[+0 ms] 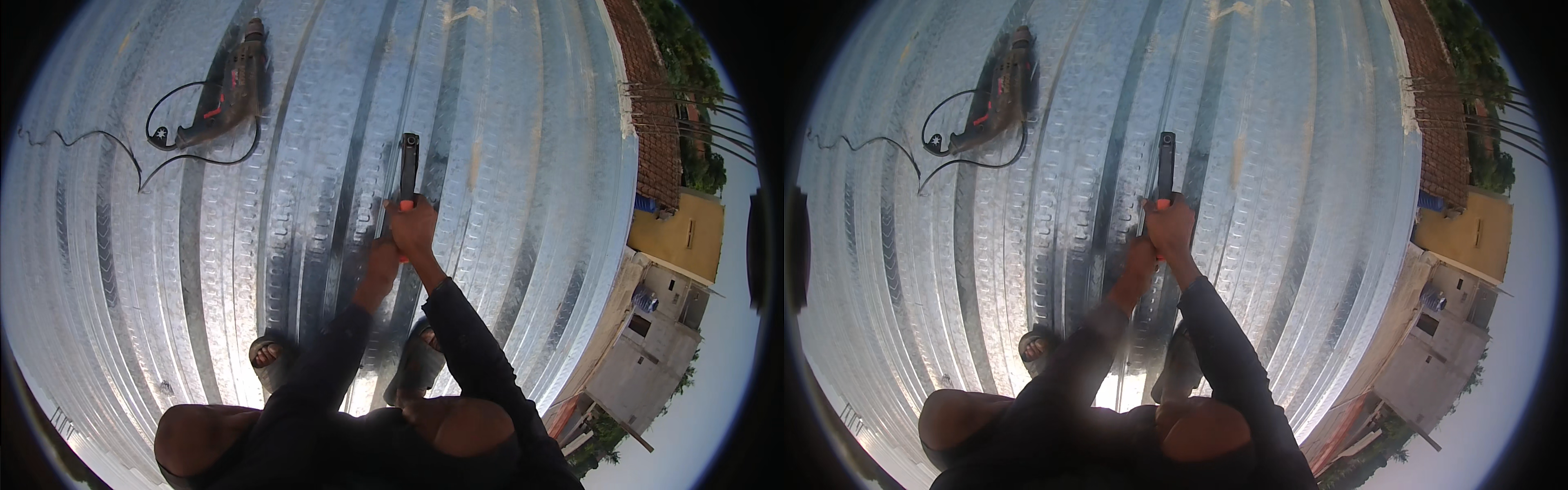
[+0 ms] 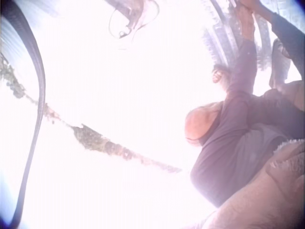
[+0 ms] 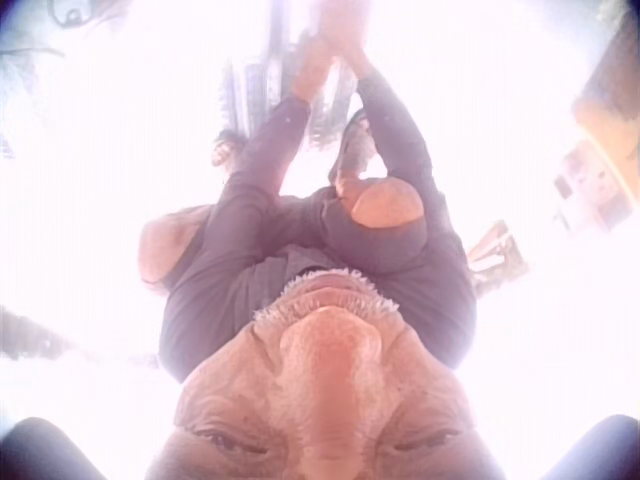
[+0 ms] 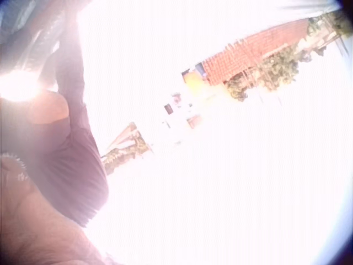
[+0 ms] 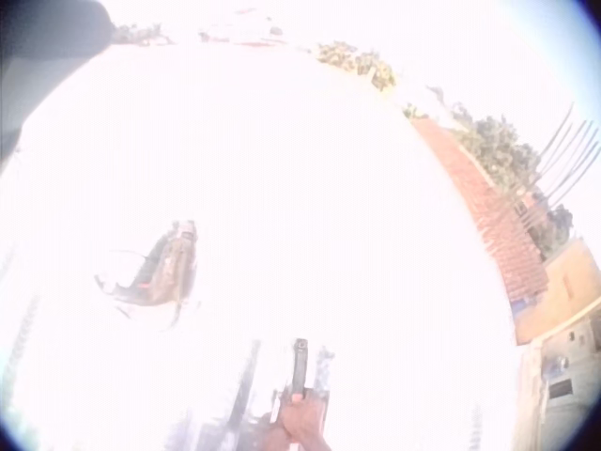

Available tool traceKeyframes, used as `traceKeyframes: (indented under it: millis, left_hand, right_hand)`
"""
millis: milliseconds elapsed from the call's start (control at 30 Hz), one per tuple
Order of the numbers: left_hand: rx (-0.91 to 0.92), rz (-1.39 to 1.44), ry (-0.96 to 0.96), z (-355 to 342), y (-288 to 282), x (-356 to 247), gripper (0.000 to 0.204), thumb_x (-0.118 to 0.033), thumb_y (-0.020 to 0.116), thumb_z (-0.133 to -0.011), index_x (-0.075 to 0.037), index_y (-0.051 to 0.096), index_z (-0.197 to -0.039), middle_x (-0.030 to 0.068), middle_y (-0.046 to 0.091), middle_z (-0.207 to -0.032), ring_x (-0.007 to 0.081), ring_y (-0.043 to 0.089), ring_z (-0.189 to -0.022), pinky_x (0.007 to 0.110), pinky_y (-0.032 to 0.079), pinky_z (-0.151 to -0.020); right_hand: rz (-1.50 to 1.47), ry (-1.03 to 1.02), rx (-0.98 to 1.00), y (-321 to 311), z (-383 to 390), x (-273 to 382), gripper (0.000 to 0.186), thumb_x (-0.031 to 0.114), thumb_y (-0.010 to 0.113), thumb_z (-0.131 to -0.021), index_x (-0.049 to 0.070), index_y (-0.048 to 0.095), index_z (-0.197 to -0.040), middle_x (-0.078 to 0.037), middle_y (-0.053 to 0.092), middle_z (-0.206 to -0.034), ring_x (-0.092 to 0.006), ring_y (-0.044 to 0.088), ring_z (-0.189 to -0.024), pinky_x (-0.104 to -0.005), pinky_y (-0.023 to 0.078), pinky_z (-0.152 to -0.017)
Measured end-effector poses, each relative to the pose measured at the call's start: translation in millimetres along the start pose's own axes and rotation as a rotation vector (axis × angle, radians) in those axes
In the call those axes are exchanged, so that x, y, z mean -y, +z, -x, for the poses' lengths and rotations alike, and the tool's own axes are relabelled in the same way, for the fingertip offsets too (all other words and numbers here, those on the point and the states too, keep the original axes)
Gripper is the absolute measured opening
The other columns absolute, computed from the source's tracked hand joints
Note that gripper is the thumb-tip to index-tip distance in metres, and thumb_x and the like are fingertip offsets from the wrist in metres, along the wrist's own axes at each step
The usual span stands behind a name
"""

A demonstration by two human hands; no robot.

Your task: The person uses a power drill to fasten metal roofing sheets to a roof structure. They repeatedly drill holes and secure the sheets with screws, moving along the roof surface to complete the installation.

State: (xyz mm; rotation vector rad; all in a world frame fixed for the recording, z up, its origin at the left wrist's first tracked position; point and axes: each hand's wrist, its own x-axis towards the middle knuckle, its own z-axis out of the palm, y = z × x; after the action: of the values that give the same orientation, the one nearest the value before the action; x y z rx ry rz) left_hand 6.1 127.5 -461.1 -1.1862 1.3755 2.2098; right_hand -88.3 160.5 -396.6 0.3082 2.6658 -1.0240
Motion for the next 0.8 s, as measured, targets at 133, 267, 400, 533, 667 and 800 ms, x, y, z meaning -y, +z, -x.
traceKeyframes:
  millis: [133,267,400,533,667,800]
  left_hand:
    - [0.079,-0.236,0.065,15.7,6.3,-6.8,0.039,-0.036,0.054,-0.101,0.0,0.068,-0.093,0.0046,0.065,-0.08,0.0125,0.061,-0.07,0.036,0.046,-0.062]
    - [0.012,-0.08,0.118,12.1,0.6,-11.2,0.055,-0.047,0.048,-0.105,0.002,0.069,-0.092,0.0089,0.066,-0.073,0.0162,0.063,-0.065,0.033,0.048,-0.063]
    - [0.048,0.15,0.015,25.0,9.1,-30.3,0.059,-0.051,0.051,-0.104,0.003,0.069,-0.088,0.0057,0.064,-0.071,0.0146,0.061,-0.064,0.031,0.046,-0.063]
    - [0.043,-0.001,0.054,21.8,7.0,-25.9,0.057,-0.048,0.051,-0.103,0.005,0.068,-0.09,0.0056,0.066,-0.074,0.0152,0.06,-0.069,0.031,0.045,-0.065]
    - [0.035,-0.058,0.108,6.4,2.2,-13.9,0.057,-0.044,0.044,-0.106,0.006,0.069,-0.096,0.0132,0.068,-0.077,0.0219,0.064,-0.074,0.041,0.048,-0.07]
    - [-0.056,0.059,0.063,1.6,8.7,-5.5,0.053,-0.039,0.044,-0.105,0.006,0.07,-0.096,0.0155,0.07,-0.083,0.0225,0.065,-0.077,0.041,0.048,-0.072]
  right_hand:
    - [0.15,0.013,0.043,-11.2,2.7,-12.4,0.042,0.032,0.078,-0.079,-0.006,0.067,-0.092,-0.027,0.071,-0.087,-0.0441,0.07,-0.086,-0.0478,0.055,-0.078]
    - [0.319,-0.146,0.194,-65.3,-11.7,48.6,0.032,0.024,0.073,-0.078,-0.006,0.066,-0.086,-0.026,0.07,-0.084,-0.0447,0.07,-0.083,-0.0483,0.056,-0.075]
    - [0.46,-0.206,0.323,-93.8,-28.5,91.8,0.028,0.023,0.07,-0.078,-0.004,0.066,-0.081,-0.025,0.069,-0.082,-0.0433,0.07,-0.083,-0.0479,0.056,-0.076]
    - [0.378,-0.081,0.061,-49.6,0.9,51.1,0.033,0.028,0.073,-0.079,-0.004,0.066,-0.082,-0.023,0.07,-0.081,-0.0408,0.071,-0.078,-0.045,0.056,-0.074]
    - [-0.026,0.209,0.298,-42.8,-2.5,39.5,0.051,0.038,0.079,-0.08,-0.01,0.064,-0.087,-0.02,0.068,-0.078,-0.0297,0.07,-0.072,-0.0411,0.056,-0.07]
    - [-0.183,0.168,0.34,-23.1,-7.5,21.1,0.056,0.035,0.085,-0.077,-0.013,0.06,-0.091,-0.018,0.065,-0.075,-0.024,0.068,-0.066,-0.0387,0.055,-0.062]
